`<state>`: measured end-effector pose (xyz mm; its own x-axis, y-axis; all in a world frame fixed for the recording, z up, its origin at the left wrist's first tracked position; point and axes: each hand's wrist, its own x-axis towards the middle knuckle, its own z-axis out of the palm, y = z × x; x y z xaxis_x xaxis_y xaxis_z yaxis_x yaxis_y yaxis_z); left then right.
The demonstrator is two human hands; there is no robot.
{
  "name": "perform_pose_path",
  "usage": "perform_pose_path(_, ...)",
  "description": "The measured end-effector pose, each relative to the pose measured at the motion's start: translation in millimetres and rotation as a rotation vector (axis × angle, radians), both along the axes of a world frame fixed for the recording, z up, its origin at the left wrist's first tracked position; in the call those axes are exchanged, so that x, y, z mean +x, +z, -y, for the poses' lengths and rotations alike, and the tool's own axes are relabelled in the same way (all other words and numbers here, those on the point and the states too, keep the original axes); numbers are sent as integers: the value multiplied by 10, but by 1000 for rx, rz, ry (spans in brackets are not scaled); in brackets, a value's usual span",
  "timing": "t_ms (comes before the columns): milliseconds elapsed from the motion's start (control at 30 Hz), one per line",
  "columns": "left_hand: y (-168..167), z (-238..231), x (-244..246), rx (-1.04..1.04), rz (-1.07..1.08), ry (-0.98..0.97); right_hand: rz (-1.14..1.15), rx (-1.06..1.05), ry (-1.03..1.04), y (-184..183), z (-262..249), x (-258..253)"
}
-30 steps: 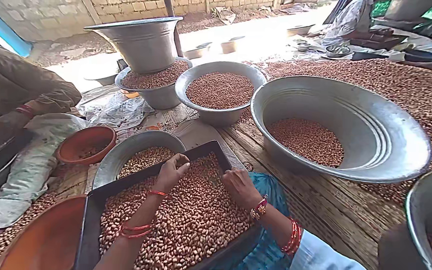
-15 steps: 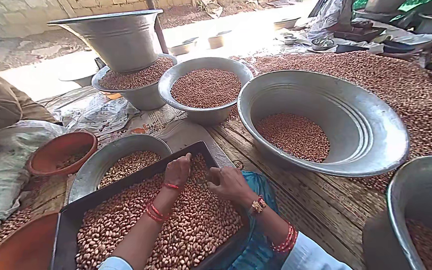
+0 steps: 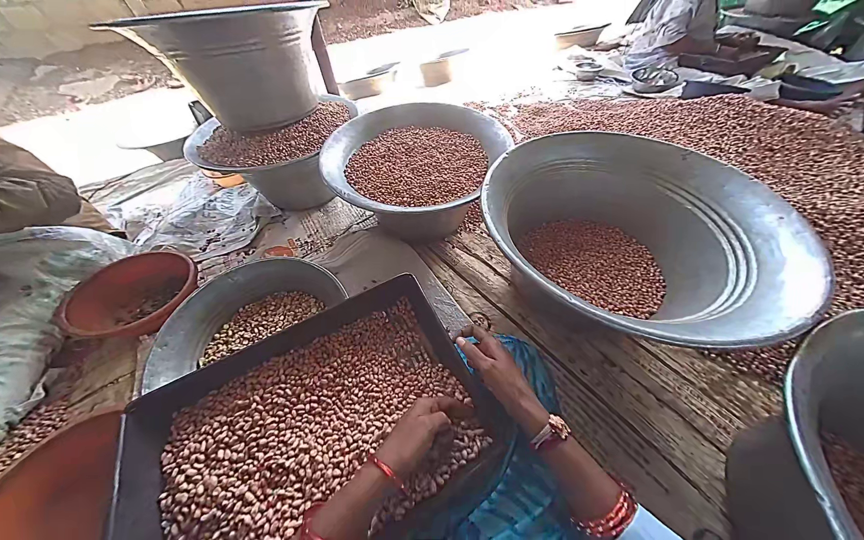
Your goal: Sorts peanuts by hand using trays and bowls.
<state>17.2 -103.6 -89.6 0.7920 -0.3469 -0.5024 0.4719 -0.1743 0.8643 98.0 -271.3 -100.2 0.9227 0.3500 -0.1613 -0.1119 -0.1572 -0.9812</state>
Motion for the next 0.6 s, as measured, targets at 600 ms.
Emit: perform_pose_path(600,94,-372,57,985,615,-37,499,-854,445,475,-232,-336)
